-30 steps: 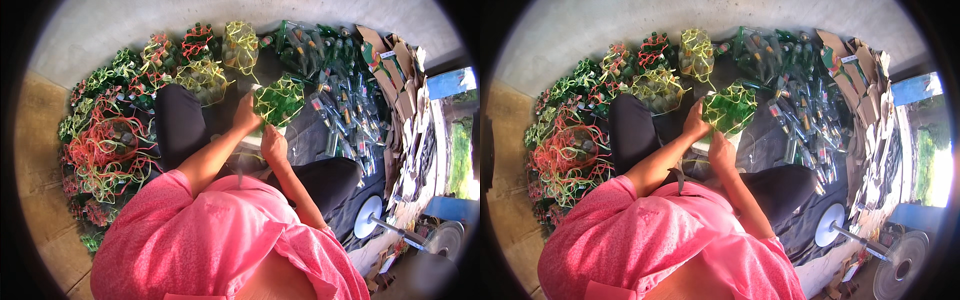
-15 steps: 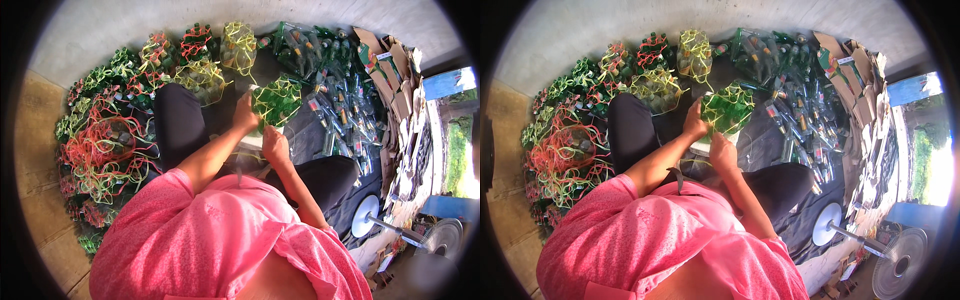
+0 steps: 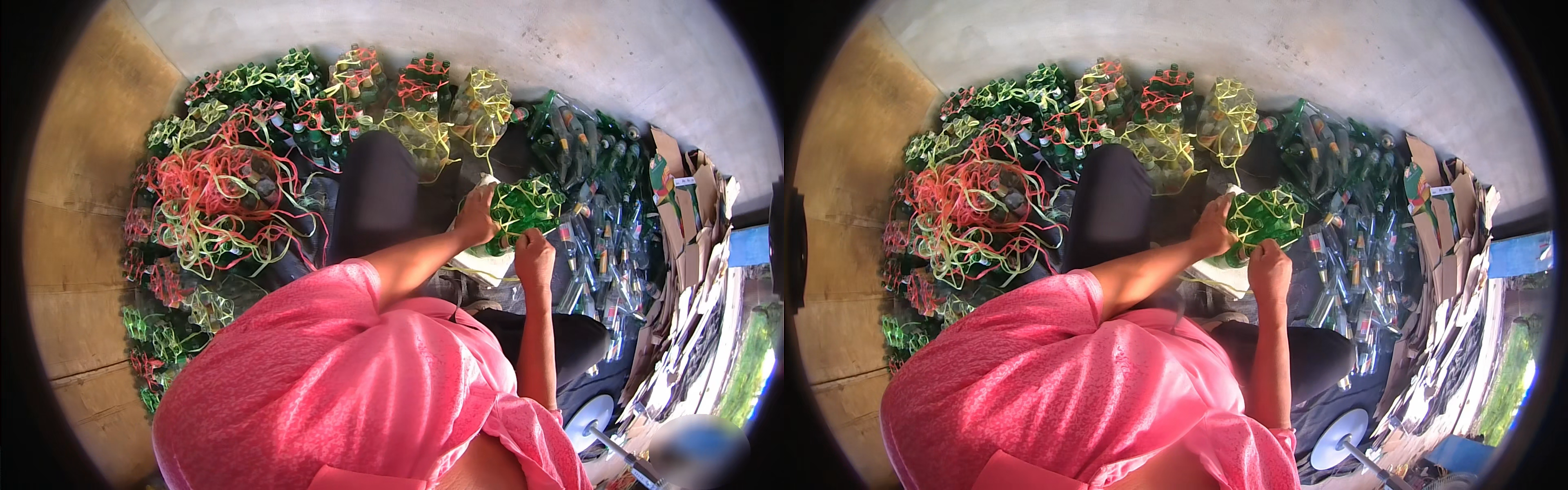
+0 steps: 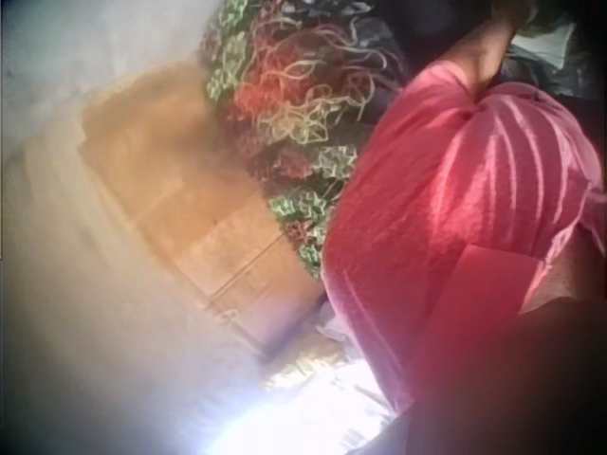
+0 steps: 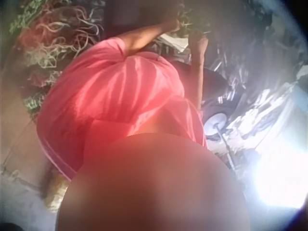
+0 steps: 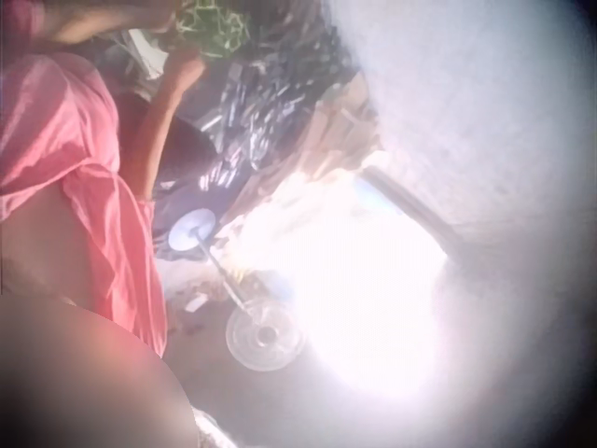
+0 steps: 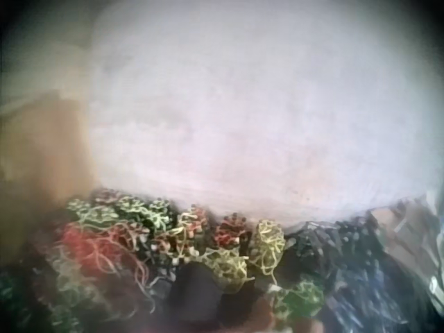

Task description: The person sits on the floor and bundles green glass bottles together using a yellow string. They wrap the string around the bottles, tie it securely, and place the finished bundle aside.

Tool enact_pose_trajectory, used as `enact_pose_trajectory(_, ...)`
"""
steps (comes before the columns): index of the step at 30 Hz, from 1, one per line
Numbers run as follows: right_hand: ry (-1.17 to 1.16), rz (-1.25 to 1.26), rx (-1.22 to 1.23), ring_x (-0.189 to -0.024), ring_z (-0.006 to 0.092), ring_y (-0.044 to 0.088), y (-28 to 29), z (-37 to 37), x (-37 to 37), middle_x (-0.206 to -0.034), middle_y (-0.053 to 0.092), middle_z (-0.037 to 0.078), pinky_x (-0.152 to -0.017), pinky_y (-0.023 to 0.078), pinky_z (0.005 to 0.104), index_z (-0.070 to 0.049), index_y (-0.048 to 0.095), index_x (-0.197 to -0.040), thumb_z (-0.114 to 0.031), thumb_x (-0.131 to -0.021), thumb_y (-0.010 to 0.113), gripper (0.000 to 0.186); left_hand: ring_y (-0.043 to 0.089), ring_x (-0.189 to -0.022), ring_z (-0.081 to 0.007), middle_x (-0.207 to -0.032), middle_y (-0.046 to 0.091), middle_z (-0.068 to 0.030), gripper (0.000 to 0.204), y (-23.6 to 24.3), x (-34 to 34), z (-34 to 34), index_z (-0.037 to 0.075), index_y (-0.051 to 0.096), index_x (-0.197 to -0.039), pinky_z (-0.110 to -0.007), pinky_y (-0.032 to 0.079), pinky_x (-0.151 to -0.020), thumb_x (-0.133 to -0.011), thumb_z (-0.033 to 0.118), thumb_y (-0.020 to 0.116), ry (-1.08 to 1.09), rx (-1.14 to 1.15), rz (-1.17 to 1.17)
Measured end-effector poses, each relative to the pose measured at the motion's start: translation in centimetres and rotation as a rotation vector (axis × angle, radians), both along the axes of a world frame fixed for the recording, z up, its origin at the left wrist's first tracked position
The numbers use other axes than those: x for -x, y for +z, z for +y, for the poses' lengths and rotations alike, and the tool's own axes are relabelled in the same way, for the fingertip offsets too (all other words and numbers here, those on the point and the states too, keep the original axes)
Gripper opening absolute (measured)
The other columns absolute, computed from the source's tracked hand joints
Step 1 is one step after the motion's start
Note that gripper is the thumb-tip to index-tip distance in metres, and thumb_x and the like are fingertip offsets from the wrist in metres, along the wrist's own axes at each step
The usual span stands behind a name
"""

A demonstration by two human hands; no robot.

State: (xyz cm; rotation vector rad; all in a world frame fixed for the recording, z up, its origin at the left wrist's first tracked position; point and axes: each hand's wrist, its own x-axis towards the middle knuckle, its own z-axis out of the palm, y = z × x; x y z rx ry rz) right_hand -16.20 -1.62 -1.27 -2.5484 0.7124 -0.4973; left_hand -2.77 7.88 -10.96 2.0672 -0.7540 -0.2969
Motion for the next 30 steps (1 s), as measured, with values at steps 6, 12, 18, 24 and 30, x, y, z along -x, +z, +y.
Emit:
enact_pose_trajectory(6,-0.128,-0.057,-0.088,-0.074,0.0411,0.068,-2.0,-1.4,0.3,-0.081,0.069,0.020,-0.068,0.053,0.0457,-0.001,0.068,-0.085,-0.014,-0.090,0.065,0.015,0.032,-0.148,-0.0392,-0.157,0.036,-0.0213,0.098,0.2,-0.1,-0.4,0.008,0.023,-0.161,-0.046,0.033,-0.121,-0.080,0.029,0.076,-0.022,-0.033,0.015)
enact_pose_trajectory(12,-0.393,-0.079,-0.351,-0.079,0.0330,0.072,-5.0,-0.1,1.4,-0.086,0.074,0.019,-0.076,0.055,0.0414,0.000,0.072,-0.093,-0.023,-0.089,0.073,0.024,0.035,-0.145,-0.0422,-0.156,0.038,-0.0255,0.103,-3.7,-1.8,-1.3,0.000,0.028,-0.157,-0.047,0.034,-0.120,-0.078,0.037,0.082,-0.062,0.099,-0.139)
enact_pose_trajectory(18,-0.455,-0.389,-1.265,-0.043,0.0027,0.032,-6.8,-0.6,1.6,-0.059,0.042,-0.009,-0.038,0.023,0.0236,-0.007,0.065,-0.096,-0.014,-0.096,0.066,0.007,0.043,-0.139,-0.0417,-0.151,0.045,-0.0248,0.096,-2.3,-1.3,-0.8,-0.001,0.035,-0.153,-0.046,0.037,-0.118,-0.076,0.027,0.085,-0.051,0.123,-0.209)
enact_pose_trajectory(24,-0.347,-0.427,-1.488,-0.044,0.0025,0.029,-6.5,-1.4,2.4,-0.059,0.037,-0.010,-0.039,0.022,0.0231,-0.007,0.065,-0.101,-0.007,-0.097,0.058,0.008,0.042,-0.144,-0.0364,-0.154,0.043,-0.0218,0.104,-1.4,-1.2,-0.7,0.000,0.032,-0.155,-0.042,0.036,-0.120,-0.073,0.033,0.087,-0.076,0.051,-0.149)
enact_pose_trajectory(30,-0.365,-0.379,-1.390,-0.044,0.0041,0.032,-6.4,0.4,1.5,-0.060,0.040,-0.008,-0.039,0.023,0.0234,-0.007,0.066,-0.101,-0.005,-0.094,0.059,0.011,0.051,-0.138,-0.0324,-0.148,0.053,-0.0176,0.092,-1.3,-2.9,0.0,0.007,0.043,-0.151,-0.040,0.043,-0.114,-0.072,0.023,0.088,-0.193,0.184,-0.061)
